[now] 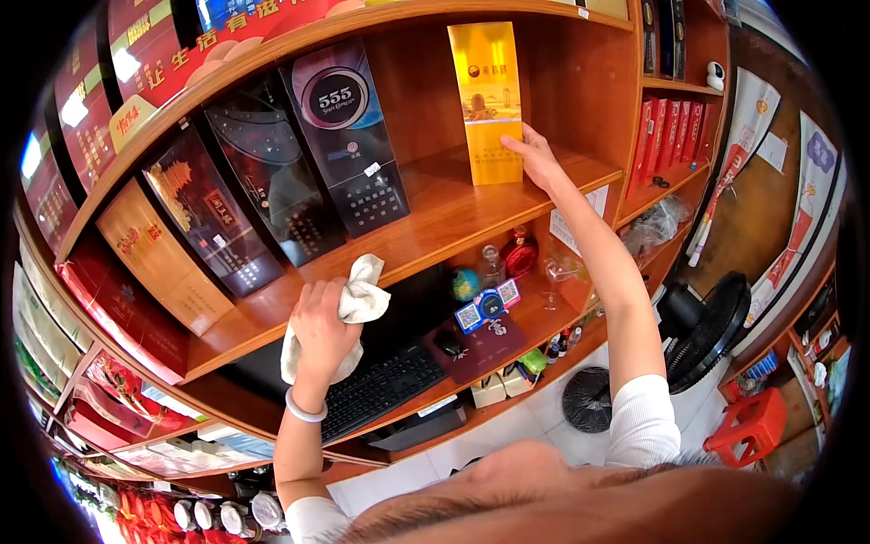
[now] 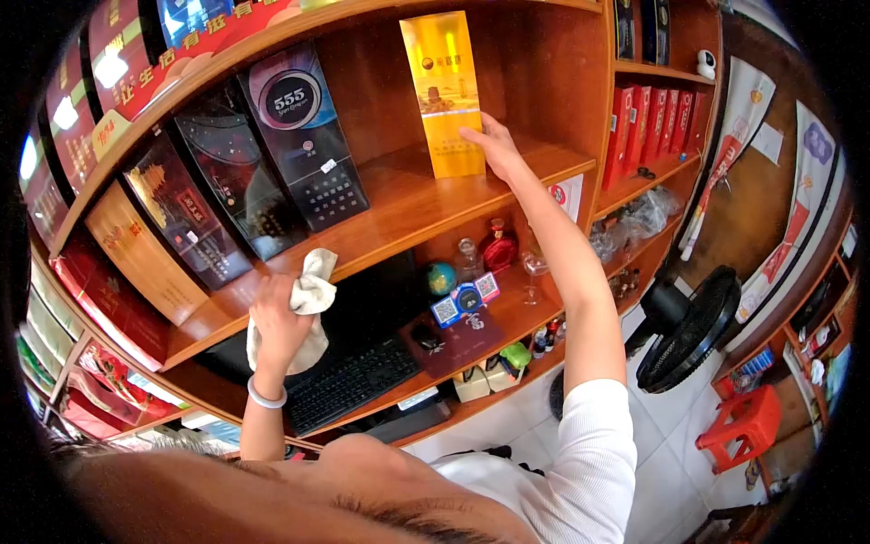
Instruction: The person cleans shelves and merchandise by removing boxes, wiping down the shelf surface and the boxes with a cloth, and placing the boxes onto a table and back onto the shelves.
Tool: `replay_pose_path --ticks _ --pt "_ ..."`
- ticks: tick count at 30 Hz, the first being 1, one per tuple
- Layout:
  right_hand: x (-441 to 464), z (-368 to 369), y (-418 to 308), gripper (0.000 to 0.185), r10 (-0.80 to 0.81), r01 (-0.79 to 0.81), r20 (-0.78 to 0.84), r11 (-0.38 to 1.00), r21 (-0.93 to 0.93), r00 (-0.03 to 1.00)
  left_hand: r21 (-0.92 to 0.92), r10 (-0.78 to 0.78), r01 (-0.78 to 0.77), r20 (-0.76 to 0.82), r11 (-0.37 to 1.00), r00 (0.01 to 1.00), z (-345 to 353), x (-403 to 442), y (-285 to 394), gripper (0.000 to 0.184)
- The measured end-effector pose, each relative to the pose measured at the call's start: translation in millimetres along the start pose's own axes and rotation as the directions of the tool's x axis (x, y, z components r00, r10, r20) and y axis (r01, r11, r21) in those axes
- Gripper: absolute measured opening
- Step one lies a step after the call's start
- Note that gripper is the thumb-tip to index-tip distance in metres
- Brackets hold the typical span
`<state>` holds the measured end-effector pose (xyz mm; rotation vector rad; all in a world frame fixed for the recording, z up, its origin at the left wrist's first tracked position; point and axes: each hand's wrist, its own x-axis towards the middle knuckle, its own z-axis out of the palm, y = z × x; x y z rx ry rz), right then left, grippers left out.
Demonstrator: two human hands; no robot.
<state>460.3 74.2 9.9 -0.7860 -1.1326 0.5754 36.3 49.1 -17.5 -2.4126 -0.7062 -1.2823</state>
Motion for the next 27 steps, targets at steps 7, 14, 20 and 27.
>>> replay_pose_path --ticks 7,14,20,27 --pt "-6 2 -5 0.05 -0.017 0.015 -0.017 0.994 -0.107 1.0 -0.005 -0.005 0.005 -0.005 1.0 1.0 3 -1 0 0.03" --pt "-7 4 -7 0.057 0.061 -0.06 -0.002 0.979 -0.195 0.998 -0.025 0.012 -0.013 -0.031 1.0 0.999 4 -1 -1 0.029" --pt "-9 6 -9 0.055 0.107 -0.111 -0.029 0.967 -0.228 0.994 -0.019 0.02 -0.021 -0.039 1.0 0.999 4 -1 -2 0.028" --pt "-7 -4 -4 0.059 -0.234 0.14 -0.299 0.943 -0.303 0.925 -0.007 0.017 -0.017 -0.032 1.0 0.999 4 -1 -2 0.029"
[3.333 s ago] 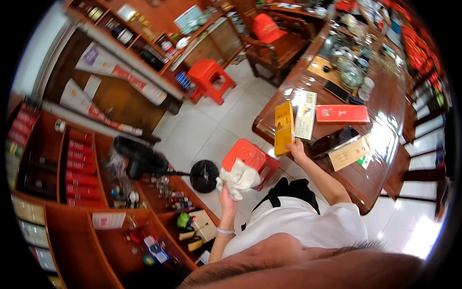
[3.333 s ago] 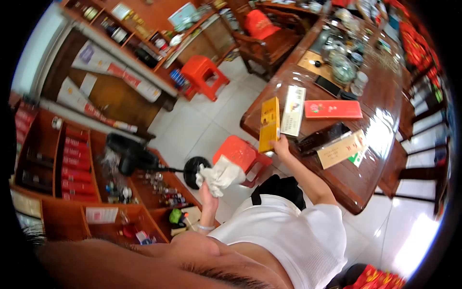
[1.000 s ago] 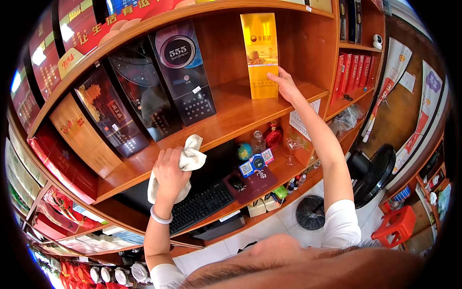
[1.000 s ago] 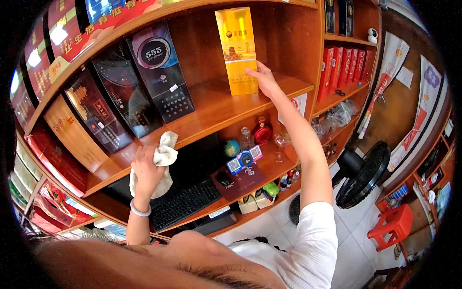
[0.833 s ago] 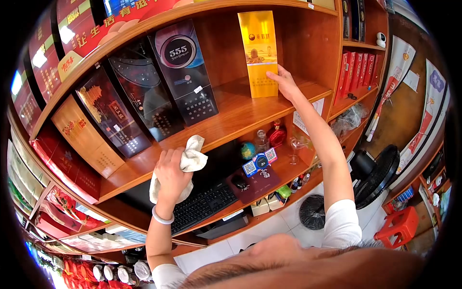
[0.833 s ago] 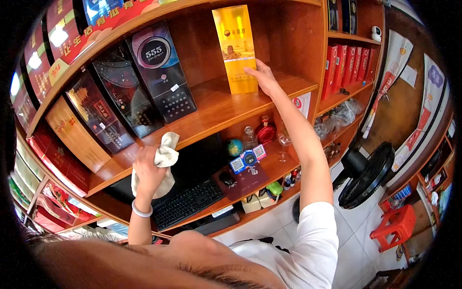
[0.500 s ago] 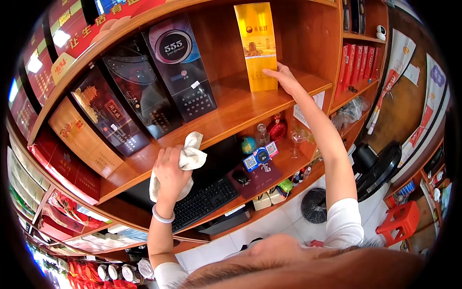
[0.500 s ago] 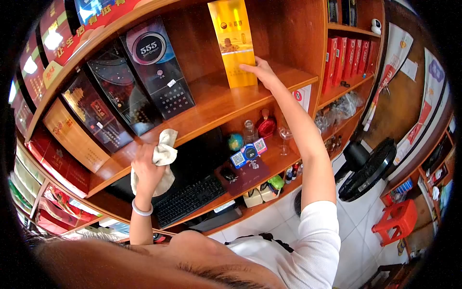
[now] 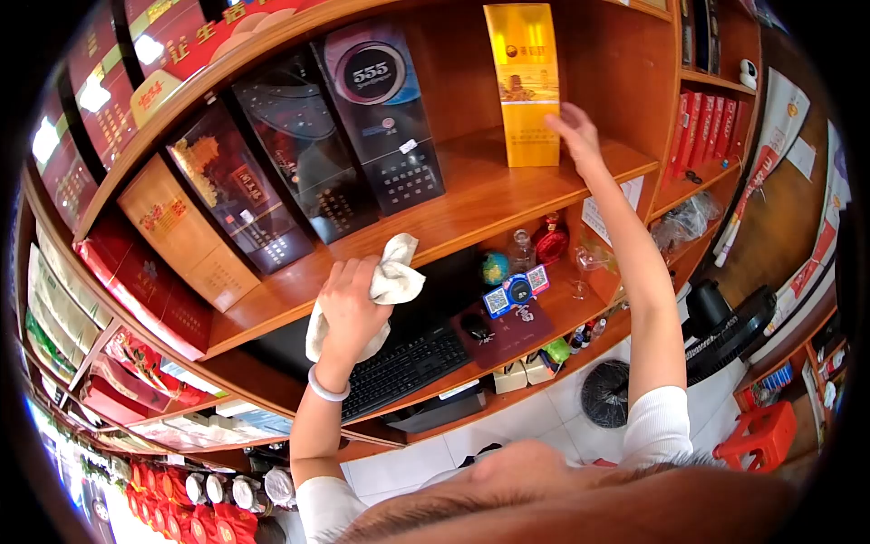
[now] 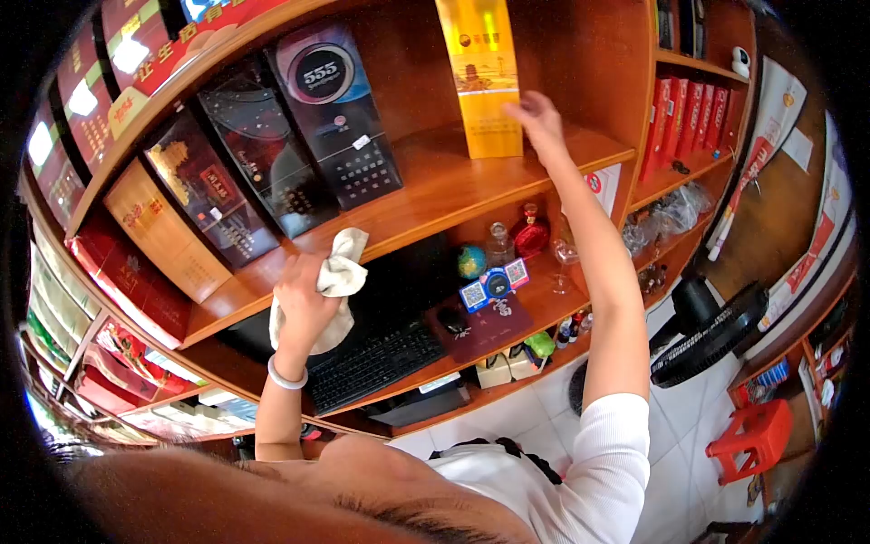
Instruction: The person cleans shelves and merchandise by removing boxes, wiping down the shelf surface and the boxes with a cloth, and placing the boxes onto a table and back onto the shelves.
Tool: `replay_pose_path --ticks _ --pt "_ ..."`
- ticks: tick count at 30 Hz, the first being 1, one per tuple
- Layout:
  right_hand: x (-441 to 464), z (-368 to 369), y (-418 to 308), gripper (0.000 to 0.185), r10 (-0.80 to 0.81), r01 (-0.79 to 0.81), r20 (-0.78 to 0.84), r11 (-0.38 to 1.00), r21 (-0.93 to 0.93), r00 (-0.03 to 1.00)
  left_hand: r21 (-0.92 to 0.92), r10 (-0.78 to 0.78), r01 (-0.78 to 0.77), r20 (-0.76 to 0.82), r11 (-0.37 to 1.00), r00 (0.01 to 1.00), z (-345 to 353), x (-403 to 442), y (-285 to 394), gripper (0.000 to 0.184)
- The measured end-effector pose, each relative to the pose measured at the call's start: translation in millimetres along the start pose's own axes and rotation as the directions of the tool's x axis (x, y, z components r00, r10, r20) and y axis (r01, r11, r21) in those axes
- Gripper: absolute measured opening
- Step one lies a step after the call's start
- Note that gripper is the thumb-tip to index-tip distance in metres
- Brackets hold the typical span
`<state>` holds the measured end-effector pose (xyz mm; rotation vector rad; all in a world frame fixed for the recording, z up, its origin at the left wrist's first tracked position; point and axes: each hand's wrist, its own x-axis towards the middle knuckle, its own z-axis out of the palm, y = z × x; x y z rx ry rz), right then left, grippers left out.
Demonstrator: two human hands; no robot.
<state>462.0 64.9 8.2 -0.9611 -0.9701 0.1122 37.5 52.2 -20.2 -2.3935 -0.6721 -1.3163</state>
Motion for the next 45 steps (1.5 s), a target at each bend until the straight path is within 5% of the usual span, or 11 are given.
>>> replay_pose_path --ticks 3,7,11,12,14,17,21,23,31,45 --pt "-13 5 -16 0.037 -0.274 0.285 -0.369 0.958 -0.025 0.888 -0.014 0.003 -0.002 0.02 1.0 1.0 -2 -1 -2 0.032" --pt "-54 31 -32 0.019 -0.261 0.268 -0.101 0.961 0.062 0.96 -0.002 -0.018 0.018 0.023 1.0 1.0 -1 -2 -5 0.035" --pt "-72 91 -58 0.041 -0.223 0.266 0.367 0.962 -0.07 0.903 0.019 -0.004 0.004 0.014 1.0 1.0 -1 -2 -5 0.033" --pt "-73 104 -57 0.041 -0.222 0.261 0.375 0.964 -0.056 0.9 0.01 -0.001 0.001 0.011 1.0 1.0 -1 -3 -5 0.032" --pt "-68 128 -53 0.062 0.142 -0.042 0.491 0.977 -0.209 0.86 -0.009 0.028 -0.029 -0.043 1.0 0.999 2 -2 -6 0.028" --pt "-60 155 -34 0.072 0.066 -0.064 0.597 0.998 -0.025 0.799 -0.02 0.016 -0.017 -0.049 1.0 0.999 0 -1 -4 0.028" --pt "-62 170 -34 0.058 0.196 -0.2 0.737 0.976 -0.084 0.647 -0.018 0.003 -0.003 -0.007 1.0 1.0 0 -3 -7 0.034" --pt "-67 178 -33 0.05 0.183 -0.2 0.693 0.978 -0.058 0.697 -0.018 0.006 -0.005 0.005 1.0 1.0 0 -4 -7 0.034" --pt "-61 177 -28 0.051 0.28 -0.375 0.756 0.926 -0.049 0.592 -0.008 0.018 -0.018 -0.028 1.0 0.999 1 -3 -8 0.033" --pt "-62 179 -29 0.047 0.285 -0.394 0.765 0.918 -0.044 0.578 -0.008 0.024 -0.025 -0.032 1.0 0.999 1 -2 -7 0.033"
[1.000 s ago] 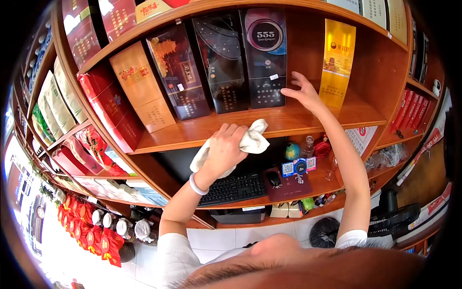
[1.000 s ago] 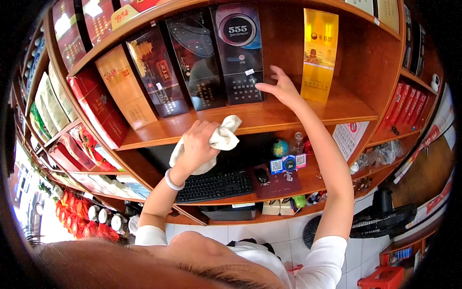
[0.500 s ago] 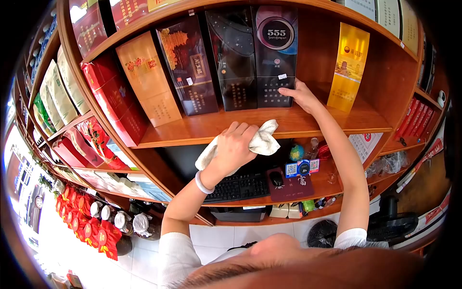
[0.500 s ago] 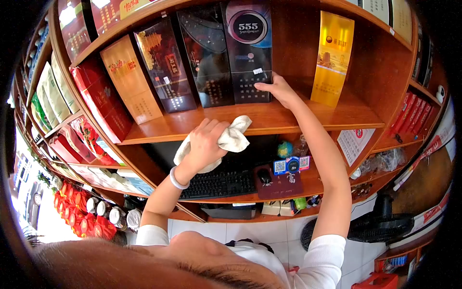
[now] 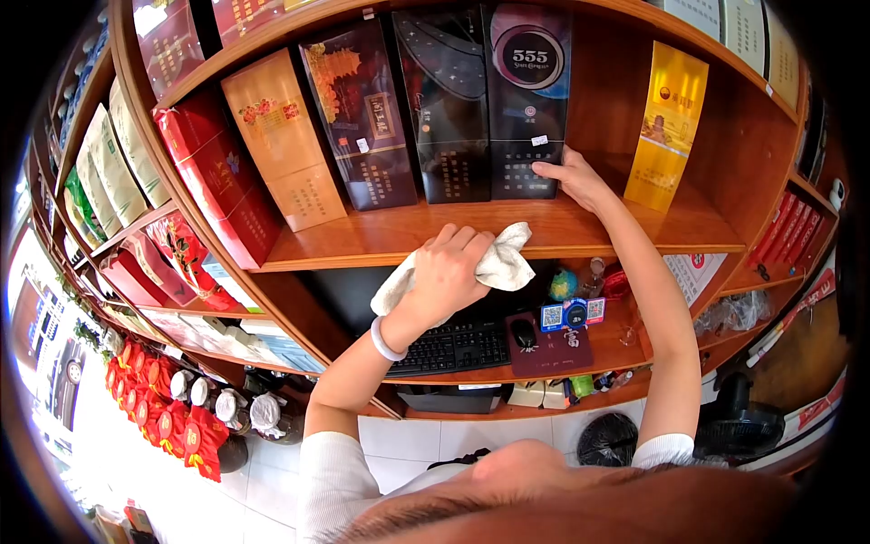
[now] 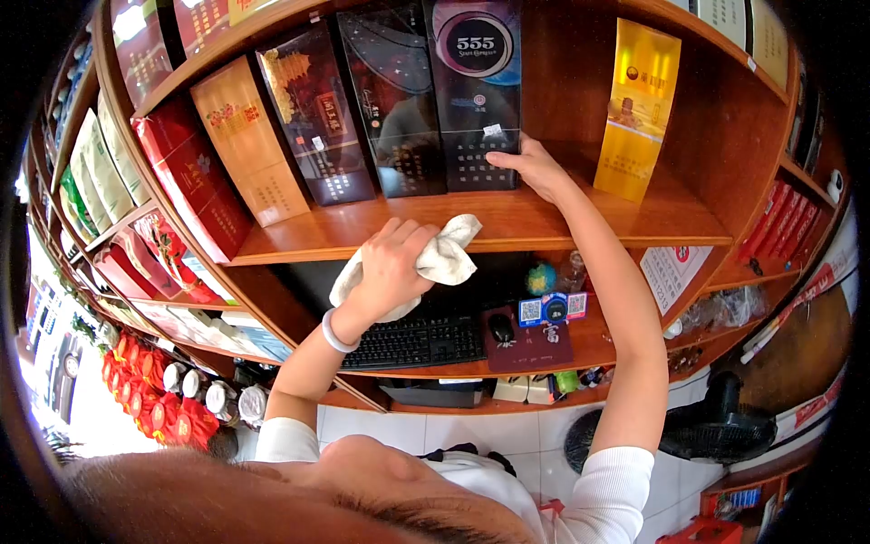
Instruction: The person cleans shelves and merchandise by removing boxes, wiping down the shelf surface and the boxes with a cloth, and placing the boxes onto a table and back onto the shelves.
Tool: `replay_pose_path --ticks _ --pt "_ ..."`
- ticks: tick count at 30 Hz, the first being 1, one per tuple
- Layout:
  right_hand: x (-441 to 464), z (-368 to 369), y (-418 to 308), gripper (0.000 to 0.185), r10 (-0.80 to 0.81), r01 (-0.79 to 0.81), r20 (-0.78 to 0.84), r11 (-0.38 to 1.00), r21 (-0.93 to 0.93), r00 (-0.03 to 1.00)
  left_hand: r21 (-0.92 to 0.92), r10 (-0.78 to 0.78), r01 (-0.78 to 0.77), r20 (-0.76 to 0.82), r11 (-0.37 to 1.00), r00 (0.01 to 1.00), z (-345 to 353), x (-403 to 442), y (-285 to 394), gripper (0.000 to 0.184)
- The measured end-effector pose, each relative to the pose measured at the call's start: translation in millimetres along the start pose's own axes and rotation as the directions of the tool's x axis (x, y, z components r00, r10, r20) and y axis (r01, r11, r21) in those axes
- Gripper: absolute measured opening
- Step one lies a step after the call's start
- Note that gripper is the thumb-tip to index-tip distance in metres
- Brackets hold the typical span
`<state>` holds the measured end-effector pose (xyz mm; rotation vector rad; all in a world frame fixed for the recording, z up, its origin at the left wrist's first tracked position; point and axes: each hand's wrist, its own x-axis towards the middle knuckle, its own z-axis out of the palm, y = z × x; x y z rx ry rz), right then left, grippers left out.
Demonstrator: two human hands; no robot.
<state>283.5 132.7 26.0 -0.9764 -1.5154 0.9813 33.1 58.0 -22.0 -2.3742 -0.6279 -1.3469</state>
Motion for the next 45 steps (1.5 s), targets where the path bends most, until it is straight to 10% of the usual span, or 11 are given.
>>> replay_pose_path --ticks 45 --pt "-5 -7 1 0.048 -0.042 0.042 0.025 0.998 0.038 0.999 -0.017 -0.003 0.003 0.026 1.0 1.0 0 0 1 0.033"
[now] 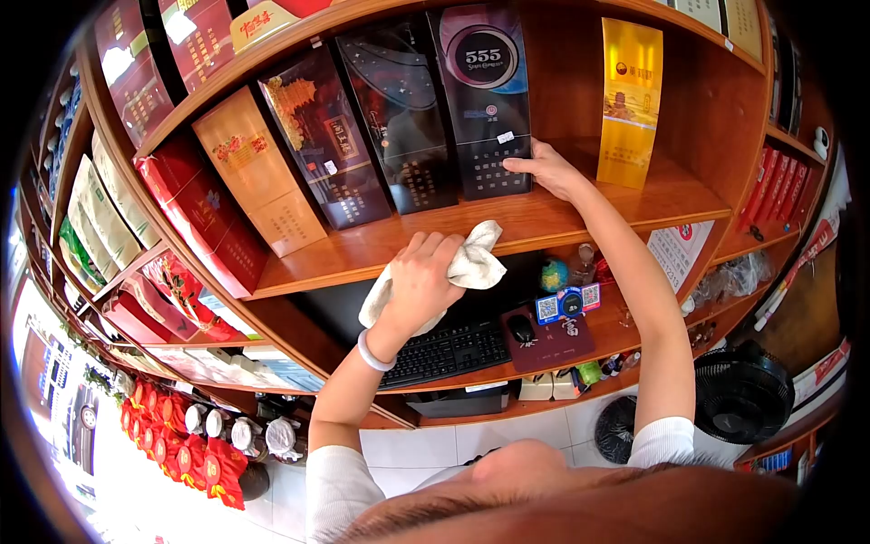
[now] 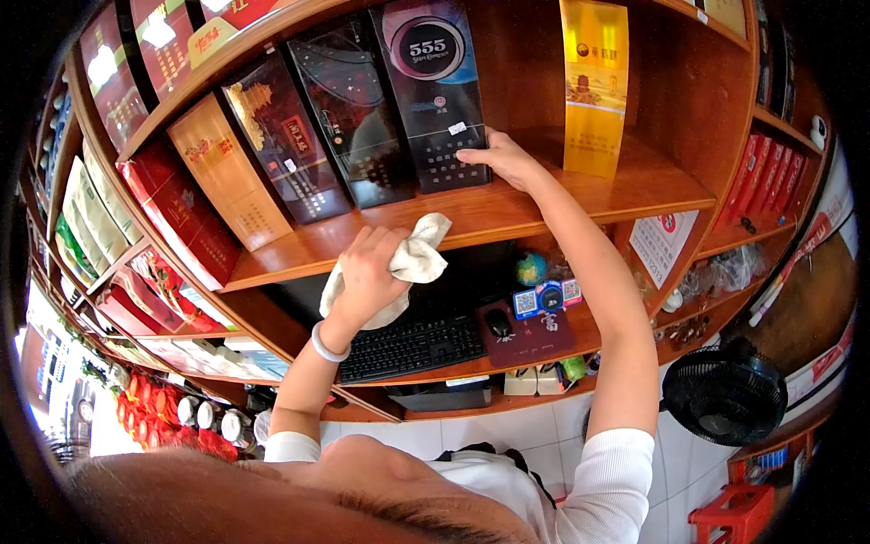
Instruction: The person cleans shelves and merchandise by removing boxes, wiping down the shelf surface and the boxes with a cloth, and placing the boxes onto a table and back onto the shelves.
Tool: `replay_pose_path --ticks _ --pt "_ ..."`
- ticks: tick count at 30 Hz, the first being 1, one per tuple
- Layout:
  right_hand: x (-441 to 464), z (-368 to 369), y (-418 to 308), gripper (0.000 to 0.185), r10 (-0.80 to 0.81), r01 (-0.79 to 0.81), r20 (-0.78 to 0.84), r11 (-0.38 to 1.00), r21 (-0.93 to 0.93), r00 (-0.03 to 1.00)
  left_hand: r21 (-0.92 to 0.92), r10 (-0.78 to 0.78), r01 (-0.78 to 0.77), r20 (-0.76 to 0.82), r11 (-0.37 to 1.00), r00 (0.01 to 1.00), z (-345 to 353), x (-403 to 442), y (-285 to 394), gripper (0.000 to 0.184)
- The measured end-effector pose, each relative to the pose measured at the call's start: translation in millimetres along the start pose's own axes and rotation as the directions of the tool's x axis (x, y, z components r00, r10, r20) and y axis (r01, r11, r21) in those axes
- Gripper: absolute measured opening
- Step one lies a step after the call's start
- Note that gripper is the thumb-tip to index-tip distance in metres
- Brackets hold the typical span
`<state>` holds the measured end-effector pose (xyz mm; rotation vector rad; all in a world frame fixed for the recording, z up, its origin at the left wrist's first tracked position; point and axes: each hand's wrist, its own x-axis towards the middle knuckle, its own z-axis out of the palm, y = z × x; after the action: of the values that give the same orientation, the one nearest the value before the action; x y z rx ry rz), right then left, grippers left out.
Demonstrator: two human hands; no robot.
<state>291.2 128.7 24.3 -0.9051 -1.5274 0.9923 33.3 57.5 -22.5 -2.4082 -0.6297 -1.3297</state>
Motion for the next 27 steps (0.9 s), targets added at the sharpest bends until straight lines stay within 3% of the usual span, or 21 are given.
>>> replay_pose_path --ticks 14,18,21,23,24,25,26,27 --pt "-4 -9 2 0.055 -0.031 0.029 -0.03 0.996 -0.086 0.999 -0.008 0.026 -0.026 -0.001 1.0 1.0 1 -1 -2 0.033" --pt "-15 -6 -5 0.071 -0.002 -0.005 -0.181 0.999 -0.039 0.984 -0.008 0.037 -0.038 -0.027 0.999 0.999 1 -1 -1 0.031" --pt "-22 -12 9 0.07 -0.155 0.075 -0.465 0.979 -0.187 0.872 0.005 0.05 -0.05 -0.039 0.999 0.998 1 -1 0 0.03" --pt "-36 -14 17 0.062 -0.385 0.213 -0.553 0.912 -0.351 0.738 -0.016 0.047 -0.048 -0.04 0.999 0.998 4 -3 -2 0.03" --pt "-53 -6 16 0.047 -0.474 0.315 -0.603 0.88 -0.356 0.642 -0.007 0.059 -0.059 -0.034 0.998 0.998 3 -4 -1 0.031" --pt "-80 12 6 0.032 -0.465 0.43 -0.636 0.875 -0.223 0.616 -0.005 0.073 -0.073 -0.029 0.997 0.997 1 -4 -2 0.031" --pt "-111 29 1 0.022 -0.411 0.432 -0.696 0.888 -0.16 0.588 -0.021 0.081 -0.082 -0.037 0.996 0.996 -1 -4 0 0.03" --pt "-145 41 5 0.019 -0.422 0.382 -0.713 0.895 -0.229 0.56 -0.045 0.095 -0.097 -0.046 0.994 0.994 -3 -4 3 0.029"
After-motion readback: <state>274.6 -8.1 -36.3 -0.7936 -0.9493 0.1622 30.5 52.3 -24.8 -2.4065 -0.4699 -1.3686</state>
